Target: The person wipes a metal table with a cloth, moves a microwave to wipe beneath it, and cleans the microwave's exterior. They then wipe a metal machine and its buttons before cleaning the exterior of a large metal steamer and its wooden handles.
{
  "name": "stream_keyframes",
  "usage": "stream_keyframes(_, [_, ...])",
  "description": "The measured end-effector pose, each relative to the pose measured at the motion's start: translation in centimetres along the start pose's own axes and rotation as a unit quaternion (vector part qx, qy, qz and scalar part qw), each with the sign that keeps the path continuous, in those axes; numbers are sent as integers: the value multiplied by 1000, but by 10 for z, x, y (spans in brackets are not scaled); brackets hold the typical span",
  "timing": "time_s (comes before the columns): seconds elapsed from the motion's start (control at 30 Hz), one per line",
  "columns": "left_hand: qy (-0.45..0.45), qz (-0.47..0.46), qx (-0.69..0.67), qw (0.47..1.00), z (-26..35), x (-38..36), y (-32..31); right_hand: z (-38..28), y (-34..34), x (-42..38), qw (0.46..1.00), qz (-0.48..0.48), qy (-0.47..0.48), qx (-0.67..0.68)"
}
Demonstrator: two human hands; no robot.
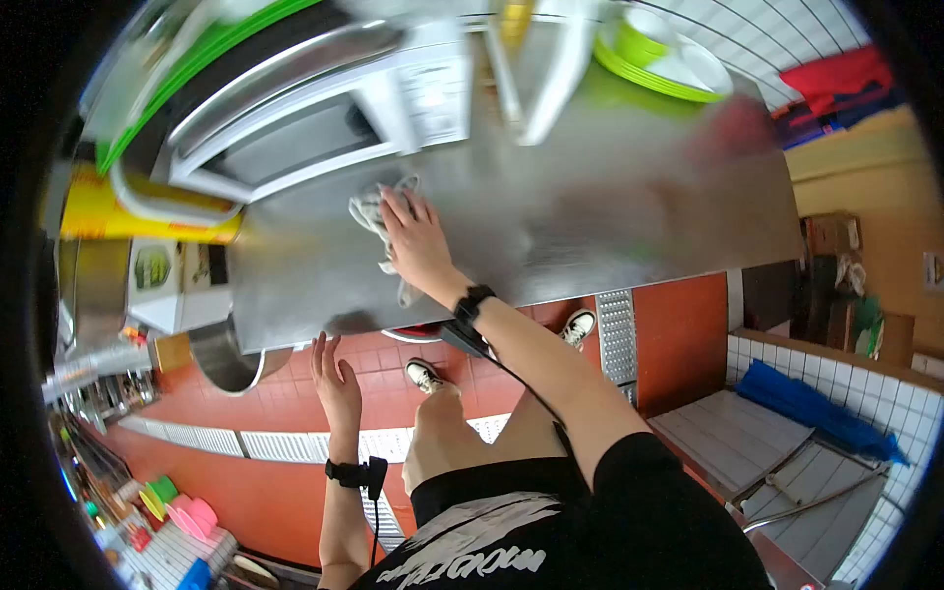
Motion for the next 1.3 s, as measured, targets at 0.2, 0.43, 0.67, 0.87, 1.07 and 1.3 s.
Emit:
stream_keyframes(0.2, [-103,128,268,949,83,27,-26,101,45,-106,985,132,24,108])
stream_keyframes(0.43, [86,3,352,932,115,39,-89,363,106,-333,965,158,-211,9])
stream_keyframes(0.67, [50,-19,411,910,122,45,-96,492,85,-420,859,259,-432,-91])
stream_keyframes(0.87, [8,-45,439,897,113,50,-102,333,107,-270,949,63,-218,217])
stream_keyframes(1.07, [130,-85,475,866,105,57,-101,143,65,-226,929,87,301,195])
stream_keyframes(1.3, [148,-98,484,857,99,59,-99,234,68,-216,933,156,149,287])
Point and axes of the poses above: each hand's wrist, its own x-axis towards the middle knuckle, its own y-axis out of the back of the hand, z = x × y, the point moved 5 cm from there along x, towards the middle knuckle, and after that the axes turned 15 degrees about y, right-handed, at the moved point
